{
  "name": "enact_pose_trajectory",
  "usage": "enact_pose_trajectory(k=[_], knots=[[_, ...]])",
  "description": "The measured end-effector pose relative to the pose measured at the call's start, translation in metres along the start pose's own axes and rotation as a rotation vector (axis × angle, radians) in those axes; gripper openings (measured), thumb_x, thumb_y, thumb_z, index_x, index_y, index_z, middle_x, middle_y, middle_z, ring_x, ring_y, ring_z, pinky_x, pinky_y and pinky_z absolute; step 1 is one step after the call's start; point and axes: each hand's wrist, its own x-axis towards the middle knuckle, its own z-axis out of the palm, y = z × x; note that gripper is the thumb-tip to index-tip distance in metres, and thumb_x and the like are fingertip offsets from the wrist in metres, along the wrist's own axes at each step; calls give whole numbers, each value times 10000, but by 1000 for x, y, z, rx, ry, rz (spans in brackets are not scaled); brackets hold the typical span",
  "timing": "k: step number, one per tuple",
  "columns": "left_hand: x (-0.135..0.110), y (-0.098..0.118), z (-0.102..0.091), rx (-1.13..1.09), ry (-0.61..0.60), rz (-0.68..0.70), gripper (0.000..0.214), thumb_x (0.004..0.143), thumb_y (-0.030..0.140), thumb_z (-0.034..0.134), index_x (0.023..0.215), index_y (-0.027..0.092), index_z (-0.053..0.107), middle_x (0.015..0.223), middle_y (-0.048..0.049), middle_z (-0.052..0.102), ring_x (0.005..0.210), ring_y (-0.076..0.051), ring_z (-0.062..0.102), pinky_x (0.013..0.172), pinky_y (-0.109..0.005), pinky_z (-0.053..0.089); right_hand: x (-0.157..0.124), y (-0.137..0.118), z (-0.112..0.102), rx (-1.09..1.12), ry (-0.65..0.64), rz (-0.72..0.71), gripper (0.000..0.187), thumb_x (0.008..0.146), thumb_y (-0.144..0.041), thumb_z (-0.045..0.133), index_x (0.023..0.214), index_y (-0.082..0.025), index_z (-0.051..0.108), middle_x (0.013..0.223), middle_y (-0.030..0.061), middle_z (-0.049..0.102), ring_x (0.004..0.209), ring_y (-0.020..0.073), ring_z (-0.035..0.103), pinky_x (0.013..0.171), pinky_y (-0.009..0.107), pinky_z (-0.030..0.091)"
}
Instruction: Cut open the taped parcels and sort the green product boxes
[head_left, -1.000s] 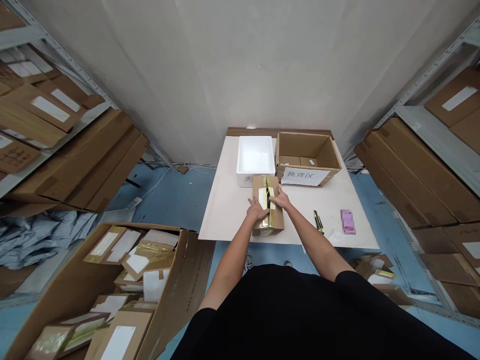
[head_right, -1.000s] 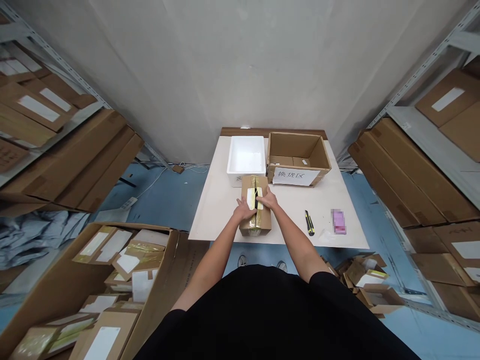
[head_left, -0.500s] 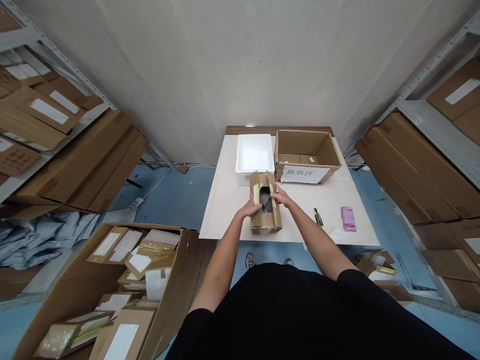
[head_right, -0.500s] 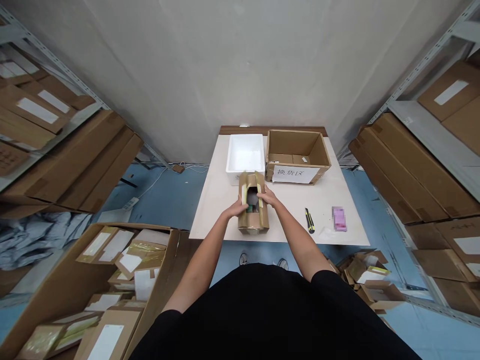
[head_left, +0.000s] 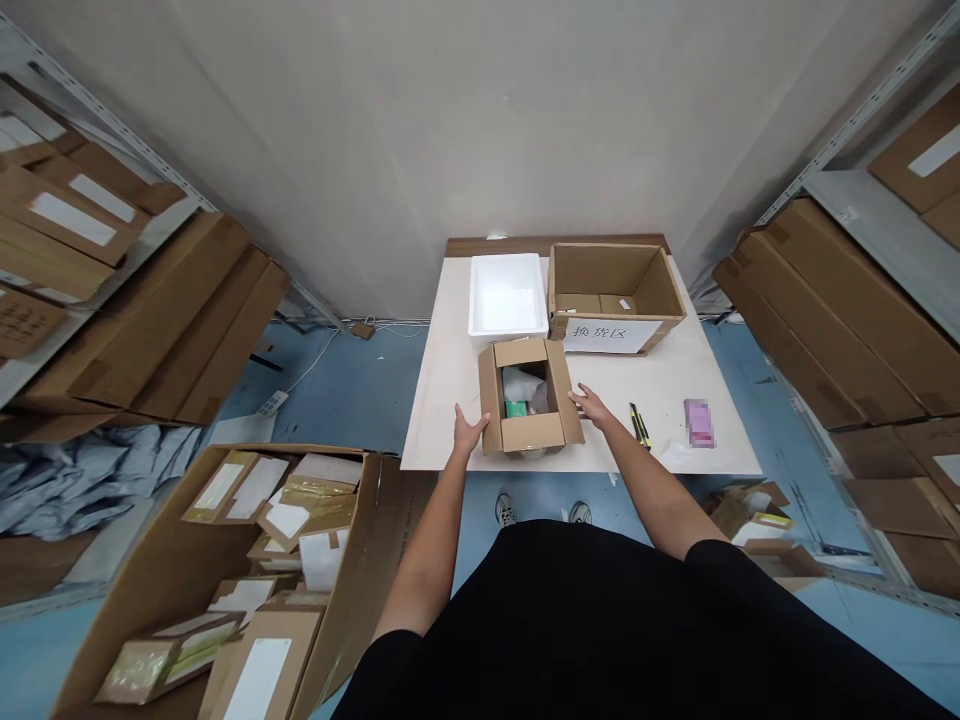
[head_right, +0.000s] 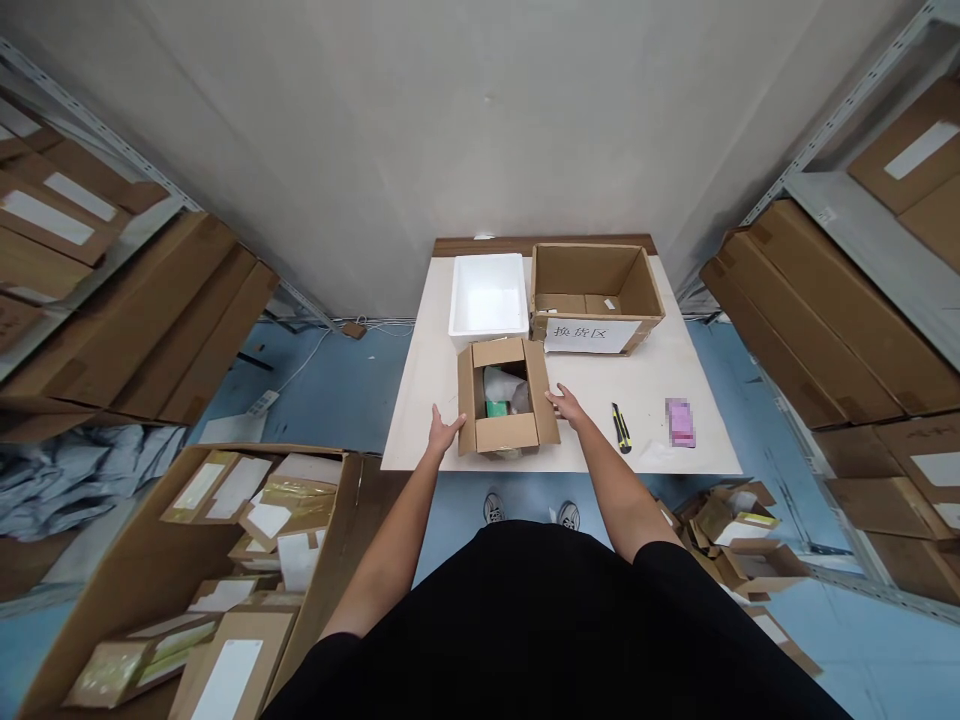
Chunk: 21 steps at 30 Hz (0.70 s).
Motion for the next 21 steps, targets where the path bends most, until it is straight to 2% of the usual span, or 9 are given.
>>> enact_pose_trajectory(k=[2,5,8,10,12,14,17,19,21], knots=[[0,10,2,124,51,94,905,959,400,666,1728,200,233,1763,-123,351,1660,-272,250,1330,-428,299,2,4,7,-118,81,-13,948,951,-483,631,1717,-101,225,1589,252,549,1404,304,605,1093,438,529],[2,34,3,226,-114,326,620,968,247,573,1587,272,558,1786,-12,309,1640,-257,304,1337,-392,303,5,-5,19,-309,232,-199,952,913,-387,671,1716,-96,251,1713,226,384,1604,309,351,1253,463,379],[4,57,3,244,-257,385,428,997,241,491,1310,256,782,1784,32,306,1601,-256,388,1308,-377,365,4,-22,30,-406,192,-381,600,970,-275,530,1562,-184,568,1631,130,513,1548,267,435,1277,414,354],[3,66,4,240,-324,385,359,1024,325,504,1123,232,835,1784,15,309,1629,-285,333,1317,-403,347,2,-32,36,-455,147,-398,459,1006,-249,443,1358,-211,736,1562,103,576,1476,251,520,1259,378,380],[-2,69,4,224,-376,378,389,1053,432,512,983,228,836,1764,-8,361,1661,-300,249,1339,-434,291,1,-39,39,-482,145,-361,425,1029,-294,442,1295,-208,762,1540,106,588,1436,260,556,1236,377,408],[-9,66,2,197,-407,354,476,1089,498,456,922,241,821,1736,-1,416,1682,-279,173,1355,-454,234,1,-45,37,-480,136,-338,444,1021,-371,521,1391,-206,702,1518,115,607,1396,280,588,1203,399,446],[-27,50,-4,175,-420,341,465,1090,545,466,1004,261,825,1749,14,389,1695,-270,97,1355,-484,217,2,-53,26,-476,52,-372,640,959,-410,663,1562,-233,546,1519,107,622,1376,302,604,1177,426,473],[-41,34,-5,181,-414,387,429,981,602,672,1232,278,799,1790,-22,293,1694,-321,72,1341,-529,245,1,-57,20,-520,0,-420,771,923,-399,720,1632,-251,455,1577,102,578,1412,322,577,1192,436,459],[-55,21,1,236,-410,455,801,749,618,914,1443,282,699,1820,-75,176,1686,-398,30,1329,-587,250,-1,-59,20,-598,-31,-431,866,899,-403,756,1673,-265,394,1611,115,532,1405,355,580,1187,448,461]])
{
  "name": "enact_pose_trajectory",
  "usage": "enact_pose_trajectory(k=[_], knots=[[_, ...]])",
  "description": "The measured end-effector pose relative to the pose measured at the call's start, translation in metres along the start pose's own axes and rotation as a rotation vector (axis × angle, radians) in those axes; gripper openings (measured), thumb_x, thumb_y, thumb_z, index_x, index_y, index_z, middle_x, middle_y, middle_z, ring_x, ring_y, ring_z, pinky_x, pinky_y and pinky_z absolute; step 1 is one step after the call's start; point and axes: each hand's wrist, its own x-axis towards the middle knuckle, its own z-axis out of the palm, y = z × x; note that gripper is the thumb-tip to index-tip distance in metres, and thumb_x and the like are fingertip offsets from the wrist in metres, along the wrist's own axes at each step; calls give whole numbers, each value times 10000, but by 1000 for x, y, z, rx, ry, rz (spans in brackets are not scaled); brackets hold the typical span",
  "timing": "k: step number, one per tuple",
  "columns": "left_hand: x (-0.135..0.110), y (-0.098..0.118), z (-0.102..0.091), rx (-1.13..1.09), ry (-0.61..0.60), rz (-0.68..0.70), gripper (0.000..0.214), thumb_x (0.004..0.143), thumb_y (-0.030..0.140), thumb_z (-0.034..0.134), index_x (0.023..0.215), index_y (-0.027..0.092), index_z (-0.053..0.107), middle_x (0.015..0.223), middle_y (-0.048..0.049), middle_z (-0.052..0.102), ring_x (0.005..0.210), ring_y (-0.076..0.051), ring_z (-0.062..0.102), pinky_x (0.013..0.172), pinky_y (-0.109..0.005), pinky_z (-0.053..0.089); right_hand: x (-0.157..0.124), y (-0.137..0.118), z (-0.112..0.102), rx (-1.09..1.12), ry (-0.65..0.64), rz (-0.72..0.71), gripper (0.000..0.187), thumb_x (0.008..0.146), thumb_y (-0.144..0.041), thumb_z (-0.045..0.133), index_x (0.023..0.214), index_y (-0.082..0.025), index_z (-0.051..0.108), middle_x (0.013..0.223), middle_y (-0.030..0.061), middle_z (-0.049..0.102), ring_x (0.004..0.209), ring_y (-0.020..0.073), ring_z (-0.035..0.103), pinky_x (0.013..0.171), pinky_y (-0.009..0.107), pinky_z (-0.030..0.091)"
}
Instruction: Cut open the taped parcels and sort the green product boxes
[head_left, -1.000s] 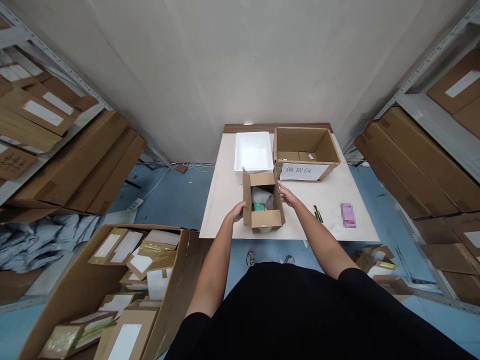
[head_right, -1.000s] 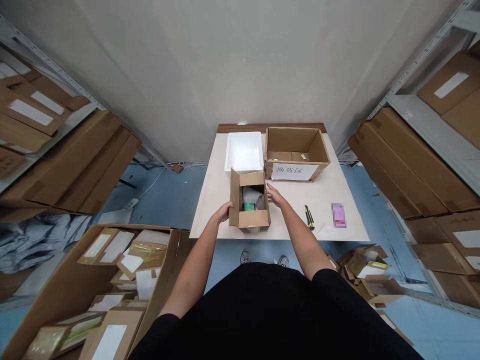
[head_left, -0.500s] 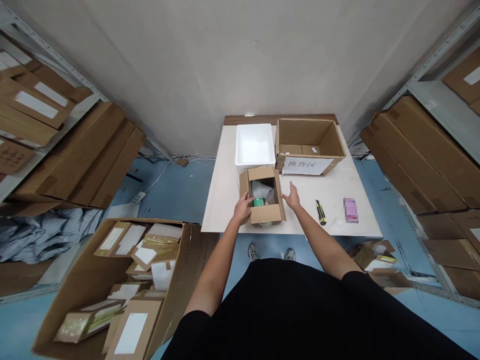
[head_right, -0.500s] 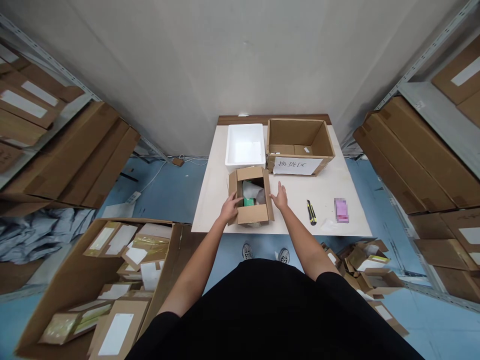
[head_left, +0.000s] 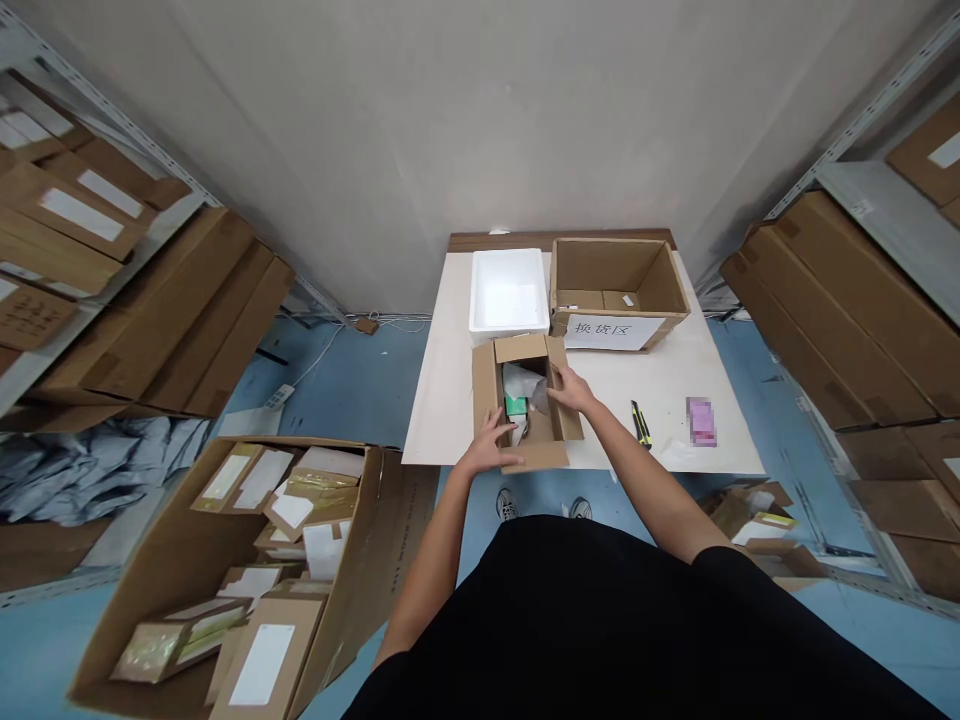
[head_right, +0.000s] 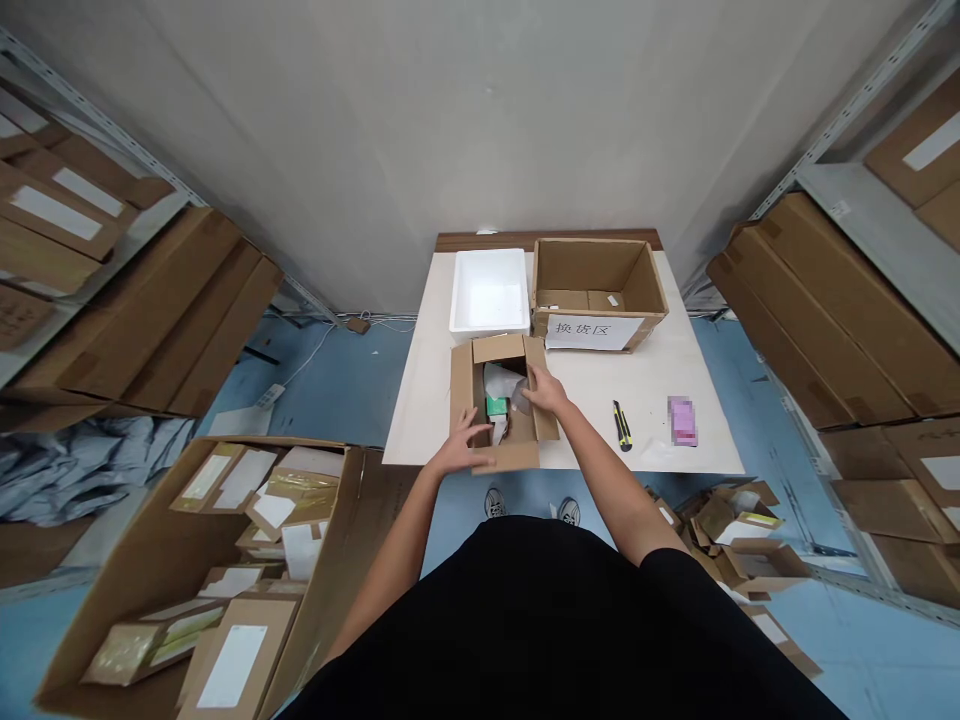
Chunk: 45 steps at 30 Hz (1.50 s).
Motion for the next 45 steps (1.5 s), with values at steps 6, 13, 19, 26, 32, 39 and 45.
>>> enact_pose_trajectory(k=[6,13,19,26,32,39,45], knots=[[-2,10,53,285,183,-16,392,800,376,925,1155,254,814,1821,-72,179,1684,-418,22,1333,-653,190,2,-30,28,-225,15,-56,581,907,-246,712,1474,-148,632,1604,216,495,1537,428,389,1290,539,315],[2,18,67,301,240,-33,144,893,272,826,1030,235,800,1794,-77,273,1683,-404,96,1320,-653,231,42,-67,46,-266,-55,-227,628,877,-133,668,1501,-123,604,1769,170,296,1660,342,180,1318,500,266],[-1,15,67,285,252,-37,160,936,259,757,1093,252,788,1757,-85,355,1681,-400,111,1316,-705,196,99,-69,17,-260,40,-237,836,854,-142,702,1643,-124,427,1825,169,64,1680,389,48,1308,564,234],[-25,2,66,259,314,-121,158,984,258,655,1104,256,758,1691,-90,464,1672,-388,169,1325,-677,233,102,-93,51,-226,-20,-262,834,905,-235,720,1675,-188,402,1801,143,199,1656,388,138,1314,538,248],[-52,-8,79,250,427,-275,264,977,219,599,1166,279,773,1694,-61,475,1666,-421,168,1335,-689,199,64,-128,136,-264,-255,-128,866,885,-298,791,1659,-242,408,1806,153,165,1641,406,197,1280,534,310],[-49,-25,75,208,499,-432,309,969,239,611,1216,306,784,1700,-53,469,1666,-443,146,1336,-720,155,76,-170,207,-305,-467,-49,1220,822,-495,888,1755,-254,140,1817,211,-68,1657,473,81,1266,551,305],[-44,-48,71,292,583,-375,149,969,296,676,1061,288,793,1637,-80,548,1654,-436,213,1316,-726,227,99,-195,255,-433,-520,-69,1260,850,-563,834,1762,-313,2,1809,195,-155,1610,521,204,1171,622,416]])
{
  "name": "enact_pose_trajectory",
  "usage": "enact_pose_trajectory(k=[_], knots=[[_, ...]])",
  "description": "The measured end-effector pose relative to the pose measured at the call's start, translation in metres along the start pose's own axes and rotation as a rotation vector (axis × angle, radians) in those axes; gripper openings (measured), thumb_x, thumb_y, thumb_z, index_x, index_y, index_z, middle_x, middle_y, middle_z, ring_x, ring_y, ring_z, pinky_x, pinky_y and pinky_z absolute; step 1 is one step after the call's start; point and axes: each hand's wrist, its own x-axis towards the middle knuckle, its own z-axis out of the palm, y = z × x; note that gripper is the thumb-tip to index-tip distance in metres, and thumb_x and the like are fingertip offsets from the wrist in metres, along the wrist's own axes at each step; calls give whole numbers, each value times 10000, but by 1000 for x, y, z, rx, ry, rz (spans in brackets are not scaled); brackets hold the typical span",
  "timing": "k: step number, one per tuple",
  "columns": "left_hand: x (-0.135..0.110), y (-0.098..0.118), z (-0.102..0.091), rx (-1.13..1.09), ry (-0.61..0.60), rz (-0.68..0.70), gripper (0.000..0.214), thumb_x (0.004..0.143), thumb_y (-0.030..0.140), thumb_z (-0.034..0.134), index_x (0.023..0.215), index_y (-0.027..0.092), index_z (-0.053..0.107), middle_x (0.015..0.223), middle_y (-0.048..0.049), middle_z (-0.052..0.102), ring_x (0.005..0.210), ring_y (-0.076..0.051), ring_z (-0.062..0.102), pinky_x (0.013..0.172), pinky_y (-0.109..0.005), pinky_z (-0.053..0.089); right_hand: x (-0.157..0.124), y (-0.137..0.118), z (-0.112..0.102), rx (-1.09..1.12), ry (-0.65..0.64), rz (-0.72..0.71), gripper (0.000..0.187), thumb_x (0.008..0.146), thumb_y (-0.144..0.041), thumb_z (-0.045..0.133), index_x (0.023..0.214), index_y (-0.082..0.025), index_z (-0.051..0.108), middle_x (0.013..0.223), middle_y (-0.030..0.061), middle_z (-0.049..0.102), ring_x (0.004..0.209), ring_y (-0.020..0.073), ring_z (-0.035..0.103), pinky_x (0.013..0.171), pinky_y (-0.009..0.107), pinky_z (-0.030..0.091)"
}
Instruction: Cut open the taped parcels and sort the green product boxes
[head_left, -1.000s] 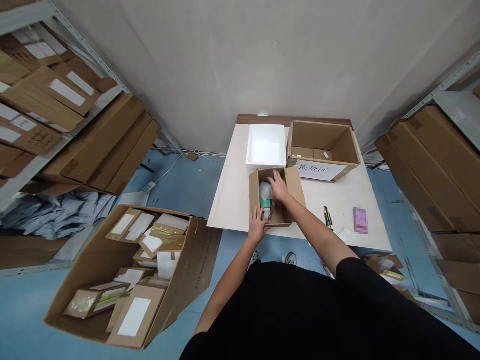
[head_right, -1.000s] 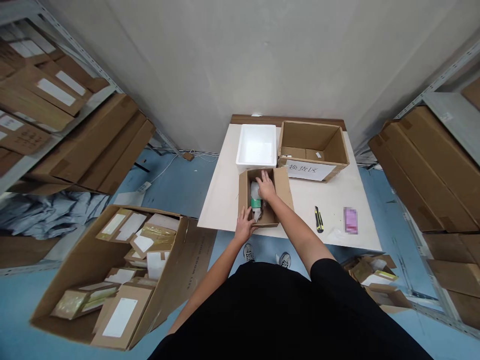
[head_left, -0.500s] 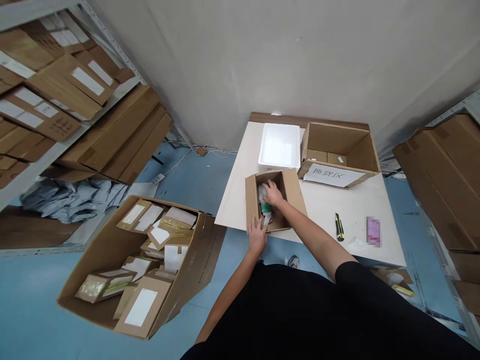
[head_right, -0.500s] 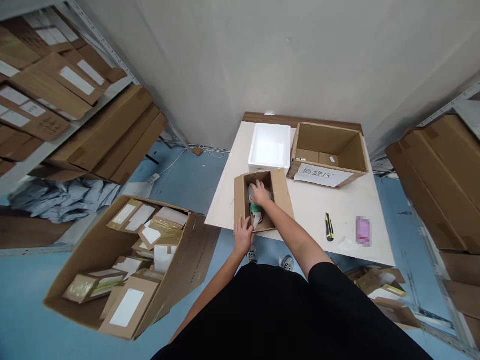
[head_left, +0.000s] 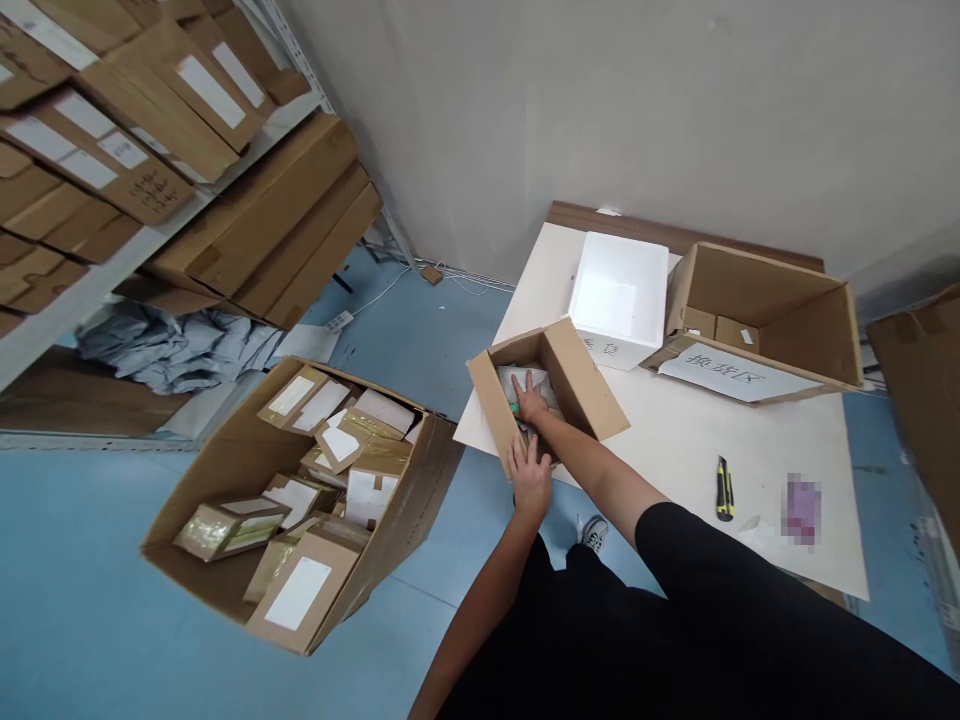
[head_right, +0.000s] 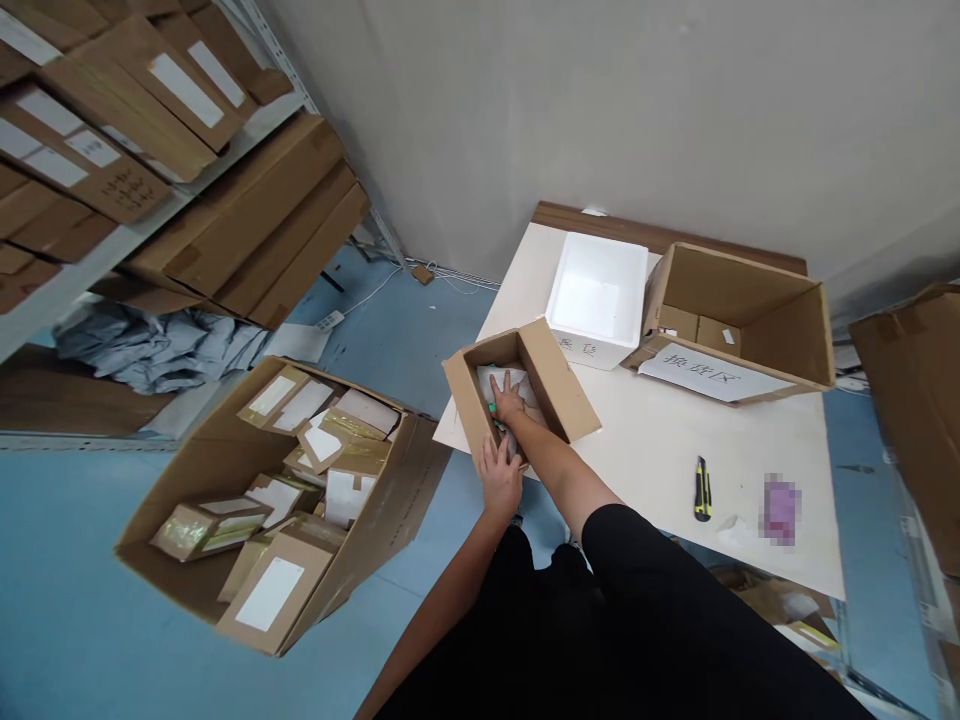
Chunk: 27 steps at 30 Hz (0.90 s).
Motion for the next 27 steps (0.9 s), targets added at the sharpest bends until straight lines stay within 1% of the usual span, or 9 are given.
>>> enact_pose_trajectory(k=[6,8,11,13,16,18,20,23,27], knots=[[-7,-4,3,57,87,47,57,949,249,719,941,245,775,1597,-97,590,1640,-434,260,1288,-687,326,10,6,7,-194,192,75,1110,973,-469,698,1750,-336,-84,1787,192,-244,1513,484,387,1004,545,564],[-4,-2,2,48,70,58,68,944,222,717,950,247,780,1600,-93,588,1641,-426,261,1290,-677,328,3,12,5,-218,246,106,1050,1005,-401,639,1750,-321,-97,1790,216,-210,1448,462,476,962,524,581],[0,1,-1,20,33,59,117,940,180,700,972,253,786,1604,-90,585,1642,-417,265,1290,-685,317,-13,22,-2,-231,215,86,1002,1022,-343,591,1755,-283,-90,1791,290,-89,1275,390,640,936,479,586],[3,2,-4,-6,8,47,143,946,170,680,990,252,789,1601,-95,587,1644,-420,259,1290,-698,301,-25,28,-5,-253,181,39,973,1012,-340,622,1762,-263,8,1772,312,93,1207,346,684,939,431,580],[4,2,-8,-53,-32,34,177,954,162,656,1022,248,795,1616,-105,570,1655,-416,225,1308,-705,247,-37,39,-4,-285,153,-11,792,987,-343,695,1683,-244,329,1642,264,391,1230,330,670,963,386,563],[4,2,-10,-84,-49,30,193,956,158,646,1035,249,796,1628,-105,558,1664,-406,197,1320,-701,214,-39,44,0,-290,116,-6,698,974,-361,732,1602,-242,451,1584,245,455,1259,334,655,987,388,552],[4,3,-11,-103,-52,29,201,961,159,637,1041,252,795,1629,-98,557,1668,-402,181,1323,-699,206,-34,47,6,-285,55,22,759,972,-402,750,1634,-242,415,1606,264,432,1269,342,654,1010,412,544],[3,3,-11,-95,-31,33,200,968,167,631,1043,256,794,1620,-92,565,1666,-407,189,1318,-701,222,-18,47,13,-257,4,61,932,982,-442,740,1736,-257,225,1686,308,327,1272,356,650,1006,475,550],[2,1,-7,-58,-23,45,184,959,162,648,1031,247,795,1600,-107,582,1662,-411,200,1318,-696,235,3,42,21,-181,59,88,910,1035,-356,629,1765,-264,92,1744,342,196,1236,353,642,916,538,575]])
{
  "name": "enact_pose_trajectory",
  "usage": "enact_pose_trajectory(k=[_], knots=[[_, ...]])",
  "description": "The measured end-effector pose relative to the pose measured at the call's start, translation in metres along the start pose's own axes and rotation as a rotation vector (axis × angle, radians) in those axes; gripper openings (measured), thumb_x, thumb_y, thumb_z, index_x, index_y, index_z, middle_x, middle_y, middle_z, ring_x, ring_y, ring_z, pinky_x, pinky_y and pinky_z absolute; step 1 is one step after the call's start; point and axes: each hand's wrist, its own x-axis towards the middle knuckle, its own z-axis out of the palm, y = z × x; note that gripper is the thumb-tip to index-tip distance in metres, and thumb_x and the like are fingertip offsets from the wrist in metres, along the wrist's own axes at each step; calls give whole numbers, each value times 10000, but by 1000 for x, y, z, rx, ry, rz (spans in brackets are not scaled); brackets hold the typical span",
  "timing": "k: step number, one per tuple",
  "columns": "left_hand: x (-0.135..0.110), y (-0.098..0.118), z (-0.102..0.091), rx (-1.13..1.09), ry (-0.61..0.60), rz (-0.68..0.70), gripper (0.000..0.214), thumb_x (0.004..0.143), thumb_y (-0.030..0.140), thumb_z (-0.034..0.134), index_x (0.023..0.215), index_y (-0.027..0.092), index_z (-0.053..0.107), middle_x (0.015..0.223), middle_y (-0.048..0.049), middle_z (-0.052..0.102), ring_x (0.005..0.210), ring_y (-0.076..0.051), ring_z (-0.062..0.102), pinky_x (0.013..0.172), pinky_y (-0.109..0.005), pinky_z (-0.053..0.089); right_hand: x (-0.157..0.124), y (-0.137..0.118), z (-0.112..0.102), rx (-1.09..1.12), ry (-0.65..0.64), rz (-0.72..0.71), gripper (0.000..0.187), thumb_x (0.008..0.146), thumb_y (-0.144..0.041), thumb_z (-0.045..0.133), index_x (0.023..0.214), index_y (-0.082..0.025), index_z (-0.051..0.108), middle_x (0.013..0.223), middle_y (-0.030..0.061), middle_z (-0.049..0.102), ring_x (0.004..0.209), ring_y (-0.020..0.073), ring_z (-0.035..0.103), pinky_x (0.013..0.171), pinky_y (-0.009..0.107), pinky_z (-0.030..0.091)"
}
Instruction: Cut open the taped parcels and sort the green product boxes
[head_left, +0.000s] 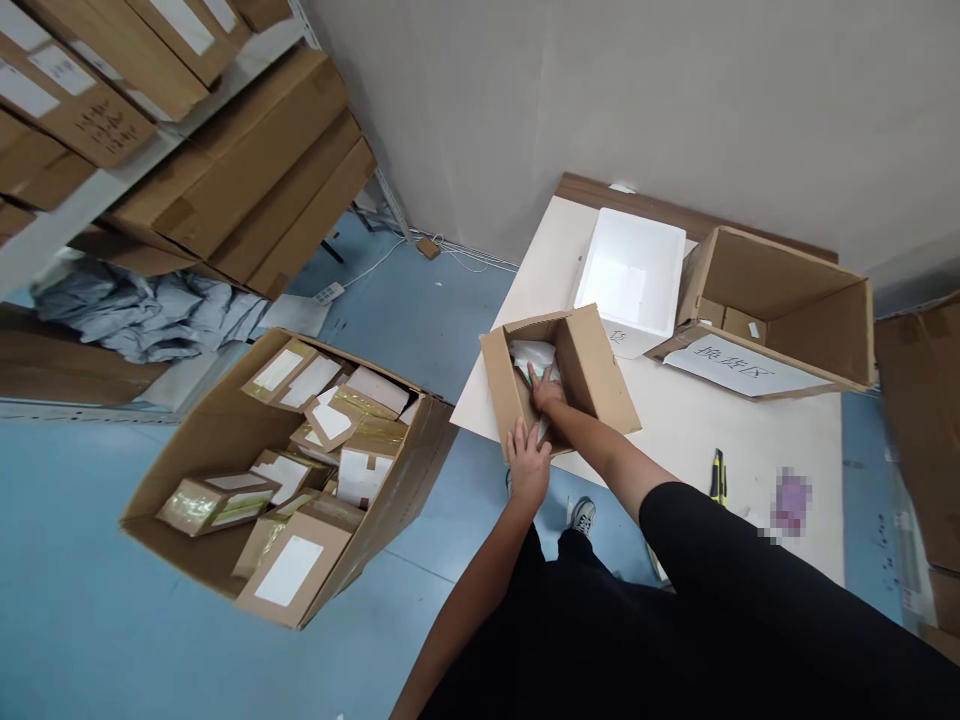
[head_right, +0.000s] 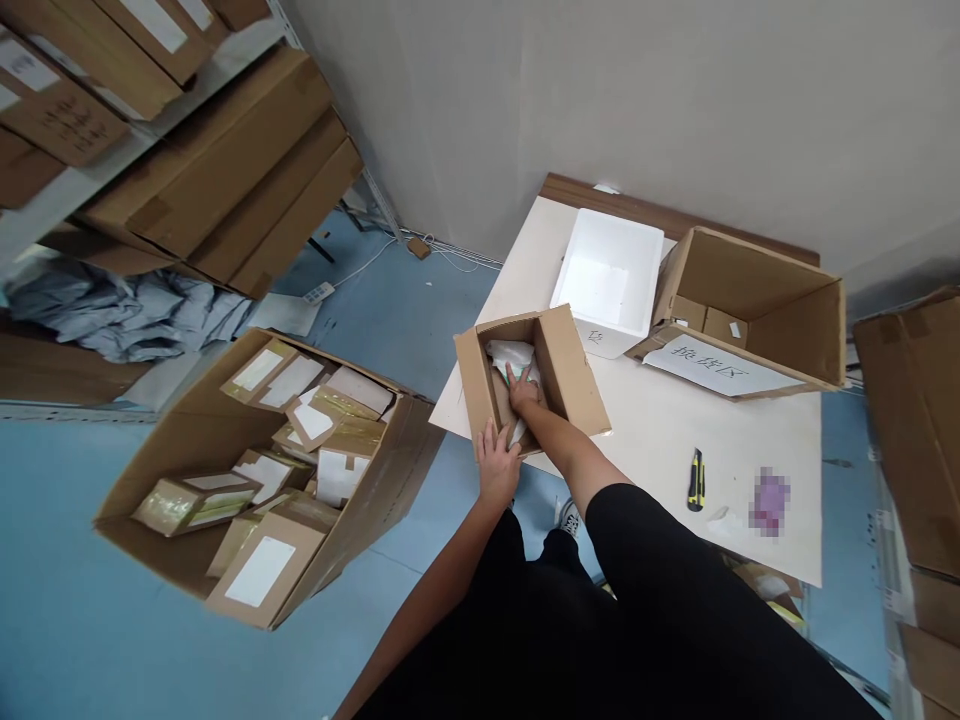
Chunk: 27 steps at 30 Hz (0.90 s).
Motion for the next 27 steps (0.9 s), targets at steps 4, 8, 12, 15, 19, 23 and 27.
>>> enact_pose_trajectory(k=[4,8,12,15,19,23,27], knots=[[1,0,3,14,-3,0,156,961,173,662,1021,236,791,1610,-116,571,1664,-412,193,1321,-691,228,-4,-7,-4,-51,85,-3,953,1038,-280,569,1756,-278,-58,1728,348,237,1284,374,632,1058,638,487],[4,-1,2,24,-5,0,137,973,226,676,1039,232,796,1595,-127,585,1648,-422,242,1306,-690,260,-32,-10,-30,-82,121,-56,1062,1006,-230,615,1734,-321,-152,1737,303,239,1315,374,622,1089,566,490],[5,-5,-2,46,16,19,160,955,243,706,1079,262,804,1584,-117,597,1640,-414,270,1298,-689,274,-73,-1,-62,-89,205,-118,1106,981,-232,655,1737,-366,-142,1803,231,77,1303,357,626,1003,439,555],[9,-7,-6,63,13,19,163,943,255,725,1082,255,811,1567,-135,609,1630,-423,292,1294,-682,275,-106,11,-85,-97,326,-189,1077,980,-260,636,1745,-353,-116,1823,187,-4,1286,356,626,1010,439,556],[22,-11,-18,89,-31,11,203,903,273,773,1102,260,809,1597,-133,582,1637,-425,269,1285,-675,279,-147,28,-113,-25,468,-223,1020,993,-303,607,1758,-310,-68,1817,164,109,1364,370,573,1046,437,540],[33,-14,-35,132,-56,27,232,874,277,802,1106,279,801,1611,-108,572,1641,-417,261,1280,-658,291,-180,50,-136,87,542,-221,925,1008,-348,601,1765,-302,72,1710,147,370,1422,359,513,1101,432,512],[34,-18,-50,160,-99,44,236,877,290,800,1108,245,778,1654,-135,515,1656,-430,207,1295,-651,260,-207,93,-150,132,623,-248,817,990,-321,640,1719,-292,272,1630,136,457,1398,339,509,1150,439,476]])
